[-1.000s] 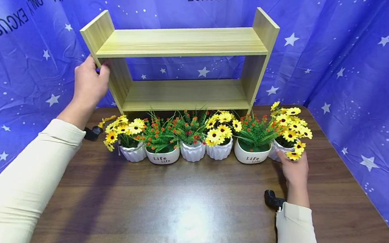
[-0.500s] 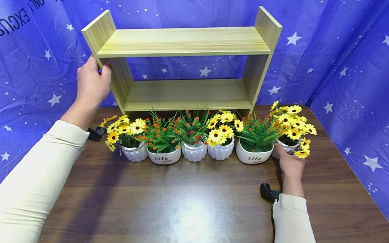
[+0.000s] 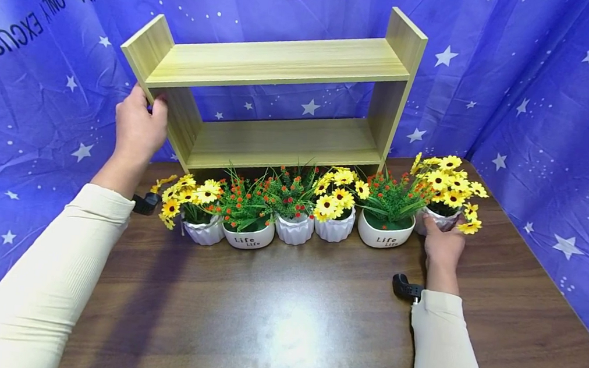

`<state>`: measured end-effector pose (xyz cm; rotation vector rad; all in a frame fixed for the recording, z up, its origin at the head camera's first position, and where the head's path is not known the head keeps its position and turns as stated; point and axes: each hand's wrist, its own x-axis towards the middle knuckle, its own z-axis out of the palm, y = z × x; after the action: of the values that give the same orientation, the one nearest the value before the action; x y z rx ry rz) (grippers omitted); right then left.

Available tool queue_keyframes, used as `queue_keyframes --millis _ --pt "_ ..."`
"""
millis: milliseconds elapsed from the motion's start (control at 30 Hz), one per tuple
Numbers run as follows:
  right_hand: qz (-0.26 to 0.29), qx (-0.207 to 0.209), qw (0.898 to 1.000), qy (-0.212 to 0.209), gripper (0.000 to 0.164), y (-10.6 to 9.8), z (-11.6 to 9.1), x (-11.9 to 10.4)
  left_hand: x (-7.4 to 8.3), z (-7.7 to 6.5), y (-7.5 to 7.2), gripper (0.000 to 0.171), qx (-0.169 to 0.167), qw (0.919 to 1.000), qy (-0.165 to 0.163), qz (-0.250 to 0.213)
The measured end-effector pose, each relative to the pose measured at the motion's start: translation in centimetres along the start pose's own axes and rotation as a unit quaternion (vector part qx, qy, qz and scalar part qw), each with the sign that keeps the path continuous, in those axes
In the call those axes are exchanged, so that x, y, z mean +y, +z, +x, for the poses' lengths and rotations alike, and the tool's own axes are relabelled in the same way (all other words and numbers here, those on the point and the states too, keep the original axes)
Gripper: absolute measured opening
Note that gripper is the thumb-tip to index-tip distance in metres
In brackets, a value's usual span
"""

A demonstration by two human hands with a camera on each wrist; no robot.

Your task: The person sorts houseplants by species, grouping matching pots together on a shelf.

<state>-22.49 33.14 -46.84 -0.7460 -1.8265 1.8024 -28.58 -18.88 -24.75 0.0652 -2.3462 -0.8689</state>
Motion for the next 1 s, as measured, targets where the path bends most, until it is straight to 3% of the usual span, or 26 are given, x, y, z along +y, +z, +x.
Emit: queue_keyframes --millis 233,533,1000 --pt "0.027 0.009 1.000 -0.001 0.071 0.2 -0.2 0.0 0.0 -0.1 0.1 0.033 -0.003 0.9999 -0.010 0.002" --pt "-0.049 0.020 0.998 -0.028 0.082 0.6 0.3 0.7 -0.1 -0.1 0.1 0.032 0.005 1.0000 -0.005 0.003" --pt "0.010 0.081 0.996 -0.030 0.074 0.6 0.3 0.5 0.1 -0.2 0.0 0.032 0.002 0.9999 -0.011 0.003"
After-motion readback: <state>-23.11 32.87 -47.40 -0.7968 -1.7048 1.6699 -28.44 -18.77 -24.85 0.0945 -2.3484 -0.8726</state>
